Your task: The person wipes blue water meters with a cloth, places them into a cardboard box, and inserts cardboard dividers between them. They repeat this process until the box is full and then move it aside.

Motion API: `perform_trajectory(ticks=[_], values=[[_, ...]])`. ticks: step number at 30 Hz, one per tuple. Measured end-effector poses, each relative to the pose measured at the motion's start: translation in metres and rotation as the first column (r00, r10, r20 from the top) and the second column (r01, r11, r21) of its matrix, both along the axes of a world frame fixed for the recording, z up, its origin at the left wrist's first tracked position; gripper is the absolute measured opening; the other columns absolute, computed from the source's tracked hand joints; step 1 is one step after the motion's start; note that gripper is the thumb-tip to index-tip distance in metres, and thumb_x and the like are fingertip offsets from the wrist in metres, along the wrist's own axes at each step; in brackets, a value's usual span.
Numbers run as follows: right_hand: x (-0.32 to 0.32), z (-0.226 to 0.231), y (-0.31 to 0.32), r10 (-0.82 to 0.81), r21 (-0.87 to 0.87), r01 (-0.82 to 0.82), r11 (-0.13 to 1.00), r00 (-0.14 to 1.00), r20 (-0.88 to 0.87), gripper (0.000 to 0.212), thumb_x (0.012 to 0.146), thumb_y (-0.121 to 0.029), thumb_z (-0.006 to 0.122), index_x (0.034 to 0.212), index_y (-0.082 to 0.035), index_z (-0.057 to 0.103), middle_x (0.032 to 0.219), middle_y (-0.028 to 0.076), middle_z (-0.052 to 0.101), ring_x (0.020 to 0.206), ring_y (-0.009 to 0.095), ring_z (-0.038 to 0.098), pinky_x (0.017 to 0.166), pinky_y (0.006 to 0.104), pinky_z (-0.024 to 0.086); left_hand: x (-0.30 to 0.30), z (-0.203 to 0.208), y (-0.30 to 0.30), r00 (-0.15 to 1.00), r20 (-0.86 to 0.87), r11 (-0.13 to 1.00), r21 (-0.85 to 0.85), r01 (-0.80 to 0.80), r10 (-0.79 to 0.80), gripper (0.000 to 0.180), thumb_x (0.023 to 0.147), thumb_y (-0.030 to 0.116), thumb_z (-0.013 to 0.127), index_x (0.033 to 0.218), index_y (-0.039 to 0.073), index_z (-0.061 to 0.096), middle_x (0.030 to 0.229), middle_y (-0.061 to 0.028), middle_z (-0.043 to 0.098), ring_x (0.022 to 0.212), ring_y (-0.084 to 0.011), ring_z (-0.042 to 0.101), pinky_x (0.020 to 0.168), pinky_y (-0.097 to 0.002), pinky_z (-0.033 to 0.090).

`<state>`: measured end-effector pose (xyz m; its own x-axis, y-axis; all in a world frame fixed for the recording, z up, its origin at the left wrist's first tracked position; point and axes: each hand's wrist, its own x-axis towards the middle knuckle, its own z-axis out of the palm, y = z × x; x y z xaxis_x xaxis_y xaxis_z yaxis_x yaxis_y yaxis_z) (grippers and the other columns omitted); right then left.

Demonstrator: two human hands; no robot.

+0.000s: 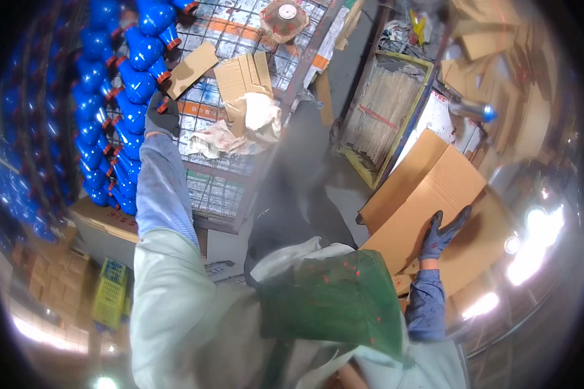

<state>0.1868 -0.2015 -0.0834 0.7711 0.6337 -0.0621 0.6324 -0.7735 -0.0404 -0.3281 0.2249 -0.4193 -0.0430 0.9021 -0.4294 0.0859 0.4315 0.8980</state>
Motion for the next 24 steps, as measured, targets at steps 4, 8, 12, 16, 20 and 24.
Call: perform_trajectory(ticks=[4,8,12,16,20,24], values=[[0.001,0.003,-0.007,0.003,0.008,-0.003,1.0,1.0,0.026,0.073,0.091,-0.032,0.055,0.146,-0.001,0.019,0.152,0.017,0.019,0.14,0.03,0.017,0.114,0.0404,0.014,0.004,0.052,0.024,0.788,0.273,0.665,-0.714,-0.219,0.552,0.013,0.088,0.022,0.063,0.079,0.014,0.058,0.06,0.0026,0.053,0.036,-0.0054,0.031,0.032,-0.0194,0.022],[-0.001,0.005,0.002,-0.017,0.083,0.017,0.996,1.0,0.0,0.071,0.091,-0.027,0.057,0.145,0.0,0.02,0.151,0.017,0.02,0.14,0.03,0.019,0.114,0.039,0.016,-0.006,0.129,-0.003,0.708,0.528,0.666,-0.738,0.108,0.47,0.024,0.088,0.035,0.06,0.08,0.013,0.058,0.059,0.0044,0.049,0.038,-0.0042,0.031,0.035,-0.0196,0.024],[-0.004,0.011,0.01,-0.032,0.162,0.032,0.986,0.999,0.0,0.069,0.087,-0.016,0.059,0.143,0.002,0.023,0.148,0.022,0.026,0.137,0.035,0.025,0.112,0.039,0.022,0.039,0.215,-0.075,0.705,0.638,0.739,-0.628,0.242,0.311,0.024,0.092,0.033,0.055,0.094,0.009,0.056,0.066,0.0038,0.044,0.042,-0.0042,0.032,0.038,-0.0197,0.027],[0.0,0.011,0.006,0.0,0.196,-0.004,0.981,1.0,0.019,0.073,0.082,-0.017,0.063,0.142,0.003,0.026,0.143,0.023,0.033,0.132,0.036,0.032,0.109,0.0418,0.025,0.105,0.279,-0.144,0.937,0.349,0.795,-0.562,0.23,-0.024,0.02,0.087,0.024,0.06,0.095,0.006,0.055,0.067,0.0021,0.047,0.045,-0.0048,0.039,0.041,-0.0207,0.031],[-0.038,0.025,0.018,0.151,0.731,0.159,0.663,0.928,-0.34,0.062,0.085,-0.01,0.057,0.14,0.004,0.03,0.143,0.015,0.036,0.131,0.029,0.036,0.11,0.0376,0.026,0.204,0.355,-0.198,0.855,0.12,0.793,-0.326,0.514,-0.505,0.028,0.075,0.016,0.07,0.097,0.005,0.056,0.069,-0.0027,0.054,0.051,-0.0125,0.049,0.046,-0.0276,0.038],[-0.073,0.04,0.033,0.19,0.585,0.27,0.765,0.773,-0.605,0.064,0.086,-0.028,0.062,0.136,0.003,0.036,0.127,0.016,0.049,0.119,0.03,0.047,0.104,0.0367,0.036,0.274,0.41,-0.239,0.352,-0.576,0.285,0.207,0.936,-0.738,0.048,0.067,0.011,0.077,0.109,0.003,0.056,0.097,-0.0173,0.06,0.086,-0.0335,0.06,0.074,-0.0396,0.047]])
